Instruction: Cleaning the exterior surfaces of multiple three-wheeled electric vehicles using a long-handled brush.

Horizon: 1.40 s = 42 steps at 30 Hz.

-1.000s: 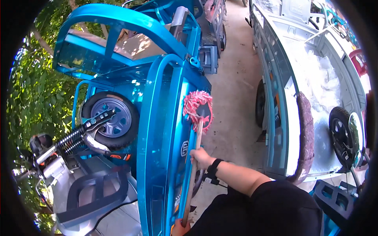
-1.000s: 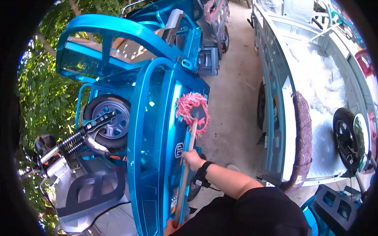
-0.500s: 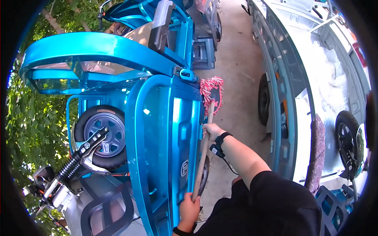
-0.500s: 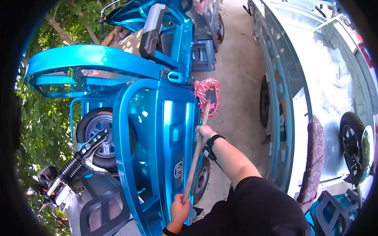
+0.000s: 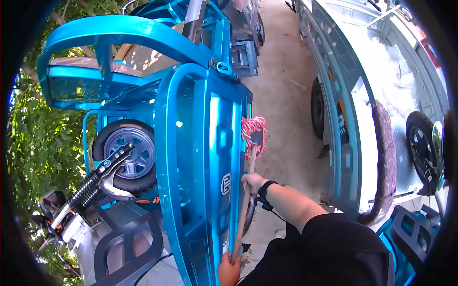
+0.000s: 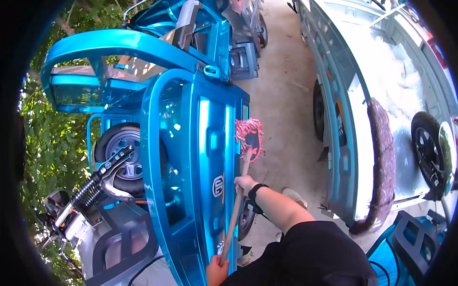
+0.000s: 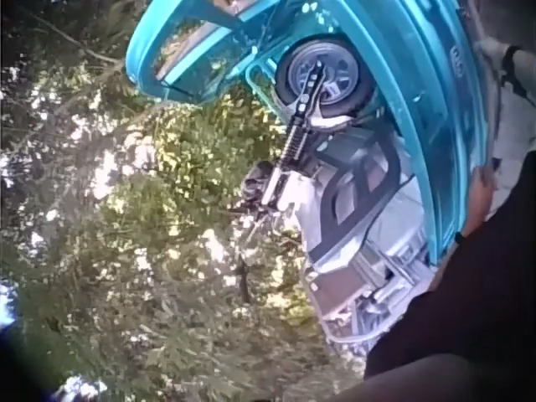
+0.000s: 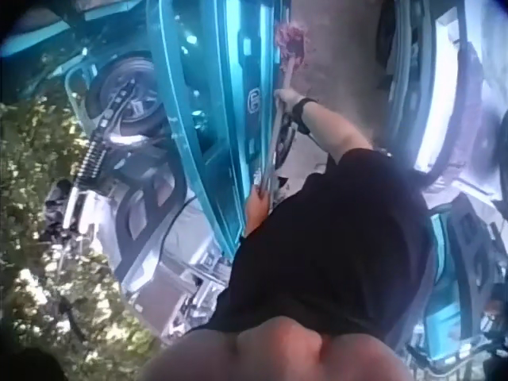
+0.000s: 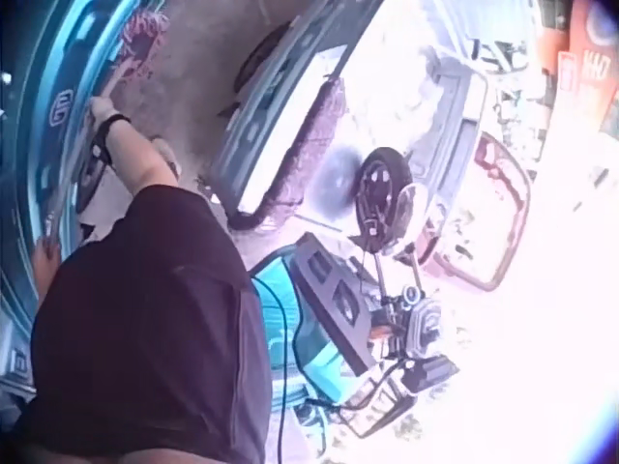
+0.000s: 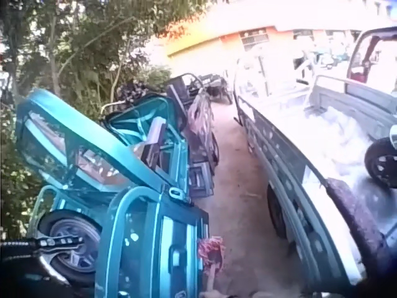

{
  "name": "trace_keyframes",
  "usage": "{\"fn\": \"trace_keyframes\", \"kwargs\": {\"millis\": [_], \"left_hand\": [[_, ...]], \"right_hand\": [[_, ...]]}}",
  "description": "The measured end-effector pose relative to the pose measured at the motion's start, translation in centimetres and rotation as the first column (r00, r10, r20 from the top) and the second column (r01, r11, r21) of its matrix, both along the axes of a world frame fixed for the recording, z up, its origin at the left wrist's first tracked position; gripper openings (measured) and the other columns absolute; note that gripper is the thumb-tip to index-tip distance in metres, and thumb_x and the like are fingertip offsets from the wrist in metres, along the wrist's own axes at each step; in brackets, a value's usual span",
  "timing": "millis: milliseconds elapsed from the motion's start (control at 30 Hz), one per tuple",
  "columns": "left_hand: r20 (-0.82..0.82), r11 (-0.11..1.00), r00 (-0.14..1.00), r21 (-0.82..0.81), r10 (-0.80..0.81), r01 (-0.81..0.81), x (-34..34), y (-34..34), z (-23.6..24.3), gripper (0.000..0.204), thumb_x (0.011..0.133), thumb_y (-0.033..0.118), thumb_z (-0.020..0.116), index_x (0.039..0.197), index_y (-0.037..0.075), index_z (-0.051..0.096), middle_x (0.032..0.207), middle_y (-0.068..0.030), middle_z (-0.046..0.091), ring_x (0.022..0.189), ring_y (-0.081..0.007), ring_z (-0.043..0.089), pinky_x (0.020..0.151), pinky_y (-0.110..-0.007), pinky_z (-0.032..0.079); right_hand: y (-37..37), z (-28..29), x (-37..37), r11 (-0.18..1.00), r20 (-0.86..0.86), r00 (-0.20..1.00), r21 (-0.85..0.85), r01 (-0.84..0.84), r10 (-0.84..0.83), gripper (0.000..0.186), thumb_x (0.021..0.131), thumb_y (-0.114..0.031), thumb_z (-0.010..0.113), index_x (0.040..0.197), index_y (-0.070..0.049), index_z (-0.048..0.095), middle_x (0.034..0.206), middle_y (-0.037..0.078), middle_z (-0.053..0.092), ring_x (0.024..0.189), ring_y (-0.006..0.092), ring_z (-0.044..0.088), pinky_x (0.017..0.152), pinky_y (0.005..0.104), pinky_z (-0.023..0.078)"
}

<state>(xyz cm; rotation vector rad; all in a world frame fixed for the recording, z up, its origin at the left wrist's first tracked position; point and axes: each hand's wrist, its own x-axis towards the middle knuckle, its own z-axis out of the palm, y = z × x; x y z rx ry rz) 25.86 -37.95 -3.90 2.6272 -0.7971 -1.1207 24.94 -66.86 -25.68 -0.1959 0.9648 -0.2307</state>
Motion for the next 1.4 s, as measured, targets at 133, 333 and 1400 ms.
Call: {"fn": "trace_keyframes", "kwargs": {"millis": [133,333,1400], "left_hand": [[0.053,0.999,0.998,0.022,0.035,-0.037,-0.9,7.7,0.3,0.037,0.078,0.028,0.054,0.103,0.001,0.049,0.088,-0.0223,0.057,0.083,-0.0385,0.055,0.069,-0.041,0.043],[0.177,0.997,0.982,0.024,0.062,-0.067,-3.8,24.5,-0.3,0.038,0.076,0.03,0.057,0.1,0.002,0.049,0.082,-0.0185,0.058,0.072,-0.0349,0.056,0.066,-0.04,0.044],[0.468,0.958,0.871,-0.285,0.148,-0.009,-6.7,9.6,-2.9,0.022,0.073,0.028,0.059,0.083,0.011,0.049,0.055,-0.0076,0.055,0.048,-0.028,0.056,0.043,-0.04,0.043]], "right_hand": [[7.1,0.8,-0.6,0.998,0.01,0.998,0.015,-0.059,0.058,0.013,0.073,-0.004,0.052,0.063,-0.006,0.043,0.05,0.007,0.043,0.044,0.0217,0.046,0.043,0.0366,0.039],[21.6,2.4,-1.4,0.979,0.021,0.978,0.0,-0.206,0.206,0.01,0.073,-0.007,0.053,0.066,-0.005,0.046,0.053,0.009,0.047,0.044,0.0216,0.048,0.04,0.0365,0.037],[4.5,8.5,-2.7,0.98,0.173,0.967,-0.093,-0.174,0.188,0.006,0.077,-0.006,0.048,0.071,-0.006,0.046,0.056,0.007,0.047,0.057,0.0207,0.048,0.062,0.0362,0.043]]}}
